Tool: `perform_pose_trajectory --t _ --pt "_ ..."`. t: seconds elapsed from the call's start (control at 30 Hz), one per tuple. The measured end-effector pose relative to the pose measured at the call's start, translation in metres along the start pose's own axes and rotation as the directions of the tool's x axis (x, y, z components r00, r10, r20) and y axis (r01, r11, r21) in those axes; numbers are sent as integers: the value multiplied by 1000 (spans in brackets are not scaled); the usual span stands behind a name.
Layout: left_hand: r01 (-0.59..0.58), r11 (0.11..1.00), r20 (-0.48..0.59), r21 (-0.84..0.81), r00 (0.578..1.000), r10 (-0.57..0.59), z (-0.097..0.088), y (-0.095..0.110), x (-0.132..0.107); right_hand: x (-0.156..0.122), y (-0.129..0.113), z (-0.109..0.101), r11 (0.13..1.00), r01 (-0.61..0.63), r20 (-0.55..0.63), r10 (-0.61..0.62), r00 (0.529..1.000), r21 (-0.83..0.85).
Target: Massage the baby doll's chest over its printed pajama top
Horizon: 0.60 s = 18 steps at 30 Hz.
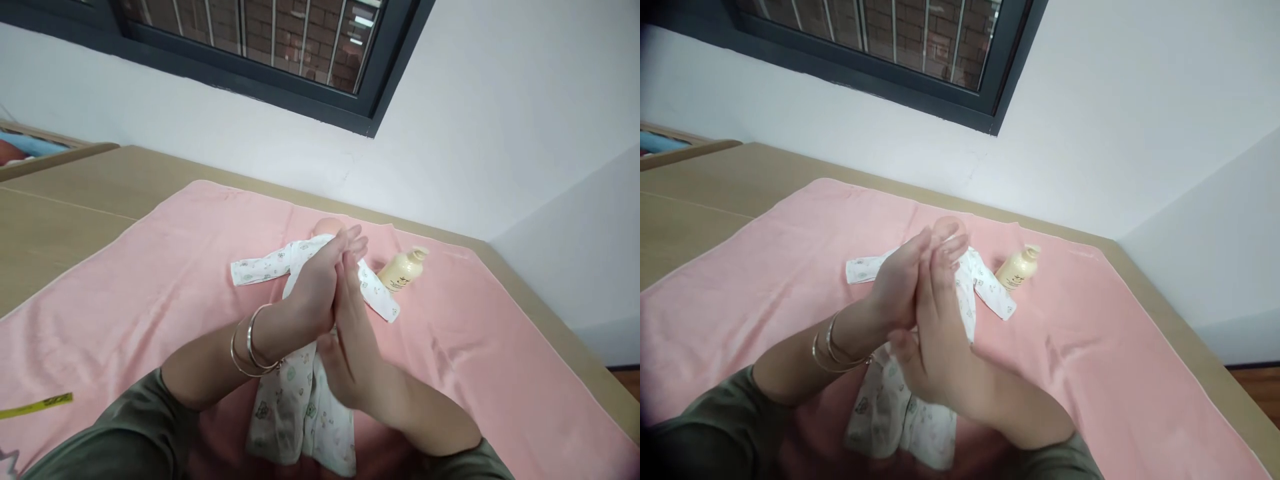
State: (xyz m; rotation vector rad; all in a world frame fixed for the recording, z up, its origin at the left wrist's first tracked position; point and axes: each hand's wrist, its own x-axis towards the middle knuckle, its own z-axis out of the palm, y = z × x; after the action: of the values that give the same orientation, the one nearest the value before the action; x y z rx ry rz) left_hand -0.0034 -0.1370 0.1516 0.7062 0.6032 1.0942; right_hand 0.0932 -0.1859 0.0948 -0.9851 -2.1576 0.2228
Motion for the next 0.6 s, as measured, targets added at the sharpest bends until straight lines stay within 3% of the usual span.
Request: perform_pose_trajectory --t 0.07,0.17,0.27,0.4,0.47,0.6 --pt "-177 976 -10 125 984 179 -2 -6 -7 -7 -7 1 994 25 36 -29 999 108" --pt "-339 890 36 306 938 345 -8 -21 -18 -11 -11 -7 972 8 58 -22 998 235" --pt "-495 745 228 446 868 440 -13 -37 -28 -11 -11 -19 961 9 27 -18 999 275" --pt "-646 593 486 481 759 434 -13 -61 -39 -8 -4 -36 947 -94 -98 130 987 307" --pt "-681 564 566 467 720 401 -9 -70 -42 -5 2 -41 932 -128 -191 201 961 339" --pt "-763 479 663 434 631 404 -5 -69 -48 -5 4 -39 949 -97 -316 194 928 299"
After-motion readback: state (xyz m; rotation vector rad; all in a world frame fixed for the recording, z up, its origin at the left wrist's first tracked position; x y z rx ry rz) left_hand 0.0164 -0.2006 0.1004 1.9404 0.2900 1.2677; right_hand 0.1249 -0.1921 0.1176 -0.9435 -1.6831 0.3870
